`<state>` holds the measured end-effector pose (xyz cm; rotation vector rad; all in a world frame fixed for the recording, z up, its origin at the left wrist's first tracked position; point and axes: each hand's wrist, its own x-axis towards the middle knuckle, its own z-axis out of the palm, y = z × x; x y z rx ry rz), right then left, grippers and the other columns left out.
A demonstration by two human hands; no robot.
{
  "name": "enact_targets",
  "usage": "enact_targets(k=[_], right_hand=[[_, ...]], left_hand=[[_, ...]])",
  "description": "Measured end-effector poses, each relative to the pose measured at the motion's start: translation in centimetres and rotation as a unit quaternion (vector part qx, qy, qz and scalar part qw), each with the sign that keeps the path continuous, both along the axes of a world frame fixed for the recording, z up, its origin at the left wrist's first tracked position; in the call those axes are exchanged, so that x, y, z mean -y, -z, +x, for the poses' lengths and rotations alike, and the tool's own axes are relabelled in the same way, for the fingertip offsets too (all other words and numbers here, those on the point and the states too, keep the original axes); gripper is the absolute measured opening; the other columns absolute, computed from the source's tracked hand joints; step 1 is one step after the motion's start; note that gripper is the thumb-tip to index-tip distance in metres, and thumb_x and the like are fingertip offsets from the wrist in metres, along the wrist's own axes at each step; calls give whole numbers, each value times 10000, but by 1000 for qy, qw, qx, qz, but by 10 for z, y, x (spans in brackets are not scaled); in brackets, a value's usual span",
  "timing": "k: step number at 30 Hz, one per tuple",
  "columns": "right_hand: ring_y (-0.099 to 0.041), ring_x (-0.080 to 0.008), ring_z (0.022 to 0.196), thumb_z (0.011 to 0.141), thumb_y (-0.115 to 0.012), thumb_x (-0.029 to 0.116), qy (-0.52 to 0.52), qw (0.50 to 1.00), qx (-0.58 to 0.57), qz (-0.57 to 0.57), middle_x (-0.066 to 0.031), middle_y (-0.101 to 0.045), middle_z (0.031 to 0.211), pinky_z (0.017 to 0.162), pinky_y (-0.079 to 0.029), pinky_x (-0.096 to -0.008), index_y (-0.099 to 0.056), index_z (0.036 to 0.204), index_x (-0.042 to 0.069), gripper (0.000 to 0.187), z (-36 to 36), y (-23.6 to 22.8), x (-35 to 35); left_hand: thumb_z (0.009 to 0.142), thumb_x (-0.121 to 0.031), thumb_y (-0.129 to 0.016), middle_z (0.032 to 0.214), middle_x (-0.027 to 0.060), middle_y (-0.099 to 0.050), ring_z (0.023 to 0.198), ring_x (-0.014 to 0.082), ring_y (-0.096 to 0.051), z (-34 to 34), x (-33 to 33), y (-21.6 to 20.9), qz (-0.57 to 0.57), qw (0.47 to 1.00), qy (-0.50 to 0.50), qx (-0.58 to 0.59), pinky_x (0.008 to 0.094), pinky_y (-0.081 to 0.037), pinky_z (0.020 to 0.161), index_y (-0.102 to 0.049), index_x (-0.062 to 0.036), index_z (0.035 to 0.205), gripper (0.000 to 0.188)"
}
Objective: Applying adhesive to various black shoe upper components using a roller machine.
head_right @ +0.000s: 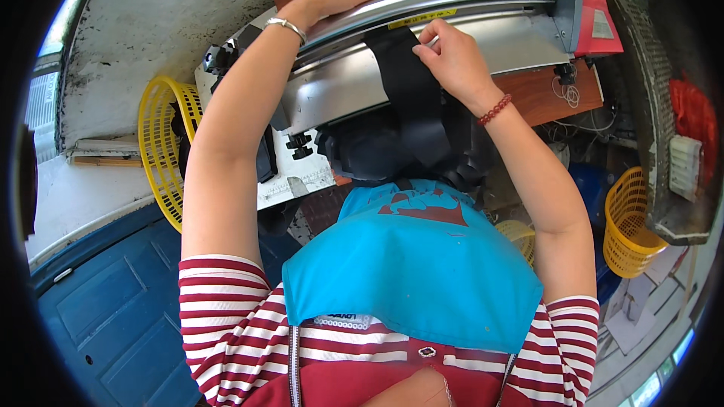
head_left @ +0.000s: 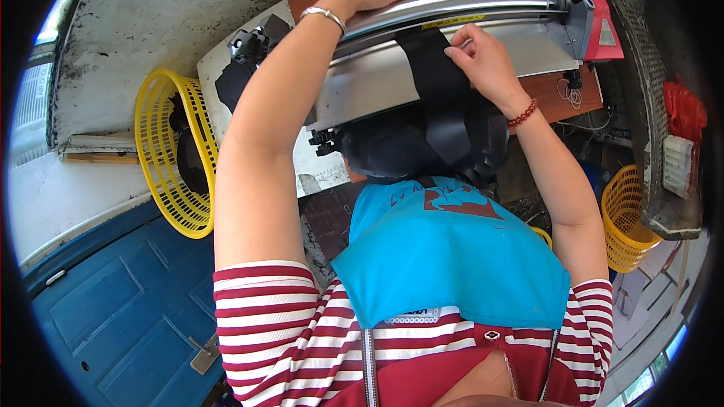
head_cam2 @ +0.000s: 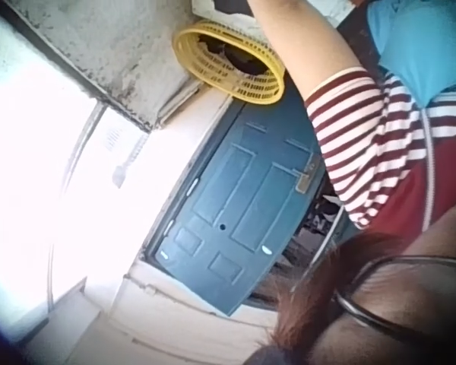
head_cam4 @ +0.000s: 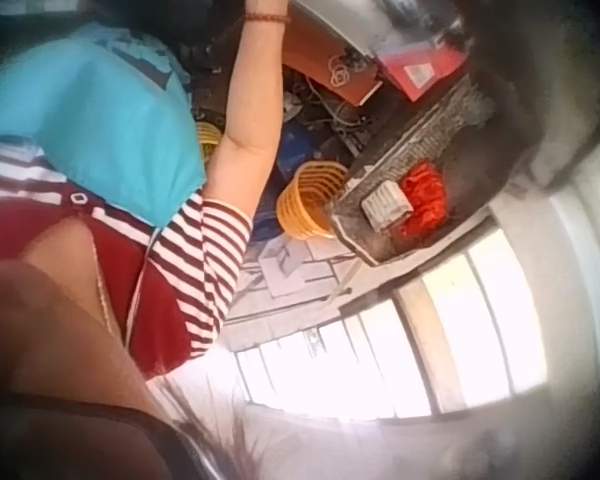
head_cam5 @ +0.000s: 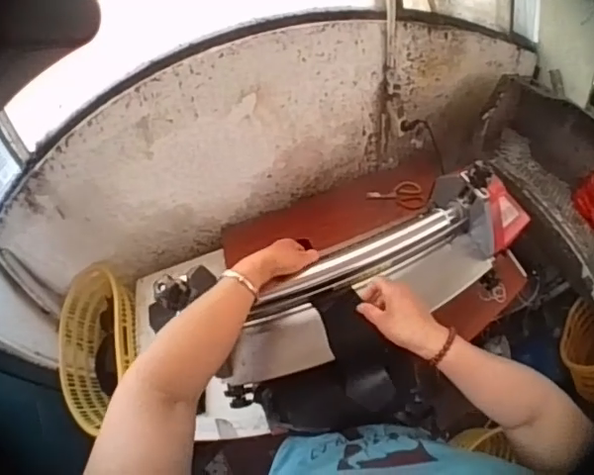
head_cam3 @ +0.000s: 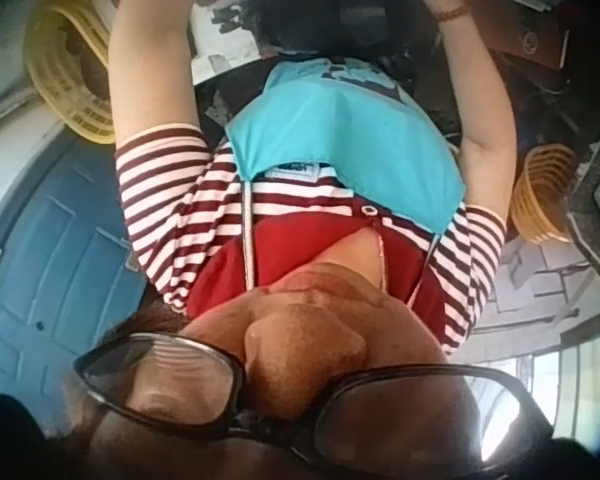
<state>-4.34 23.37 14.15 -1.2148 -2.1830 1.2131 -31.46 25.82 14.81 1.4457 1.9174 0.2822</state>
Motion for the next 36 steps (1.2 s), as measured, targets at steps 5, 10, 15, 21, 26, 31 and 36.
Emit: enact_targets(k=[5, 10, 15, 21, 26, 31, 36], right_hand=[[-698, -277, 728, 891, -750, 156, -15, 981, 57, 185, -69, -695, 777, 640, -537, -369, -659, 965, 69, 146, 31, 2, 22], [-662, -278, 686, 844, -782, 146, -259, 930, -70, 250, -67, -652, 830, 618, -528, -361, -698, 1019, 86, 203, 39, 28, 88], [-616, -268, 947, 864, -756, 265, -267, 905, 108, 312, -84, -616, 1027, 790, -501, -388, -653, 1063, 71, 297, 20, 61, 115], [-603, -267, 955, 866, -750, 287, -291, 890, 133, 325, -76, -599, 986, 800, -482, -378, -649, 1006, 89, 262, 17, 68, 106], [-605, -261, 963, 857, -758, 201, -324, 873, 22, 364, -60, -611, 964, 801, -481, -386, -660, 958, 99, 174, 19, 55, 93], [-611, -266, 1004, 865, -752, 187, -278, 923, -3, 267, -62, -643, 1034, 849, -478, -390, -677, 1001, 91, 183, 36, 49, 89], [-610, -273, 1019, 879, -743, 244, -291, 900, 114, 304, -71, -640, 1062, 885, -467, -404, -683, 1106, 87, 283, 44, 63, 93]], left_hand=[[904, -78, -663, 945, 183, -754, 953, 329, -709, -12, -13, -7, 21, 968, -209, 134, 434, -581, 785, -742, 25, 1097, 232], [862, -156, -730, 783, 94, -628, 675, 219, -610, -35, -23, -57, 108, 960, -228, 121, 367, -500, 517, -659, -20, 868, 153], [863, -144, -692, 829, 84, -610, 708, 220, -591, -55, -13, -120, 131, 953, -244, 119, 338, -496, 516, -654, -34, 945, 142], [939, 9, -505, 1105, 134, -599, 733, 208, -581, -65, 38, -176, 305, 917, -186, 178, 354, -577, 552, -573, -96, 1394, 472], [928, 90, -434, 1261, 179, -603, 721, 220, -607, -62, 49, -201, 371, 898, -205, 117, 356, -611, 561, -529, -114, 1480, 596], [892, 117, -441, 1095, 173, -698, 758, 247, -695, -51, 39, -175, 412, 894, -174, 28, 334, -606, 501, -741, -32, 1205, 459], [897, 131, -426, 1007, 177, -712, 729, 297, -690, -49, 15, -116, 354, 895, -246, 117, 384, -644, 579, -774, -11, 1036, 401]])
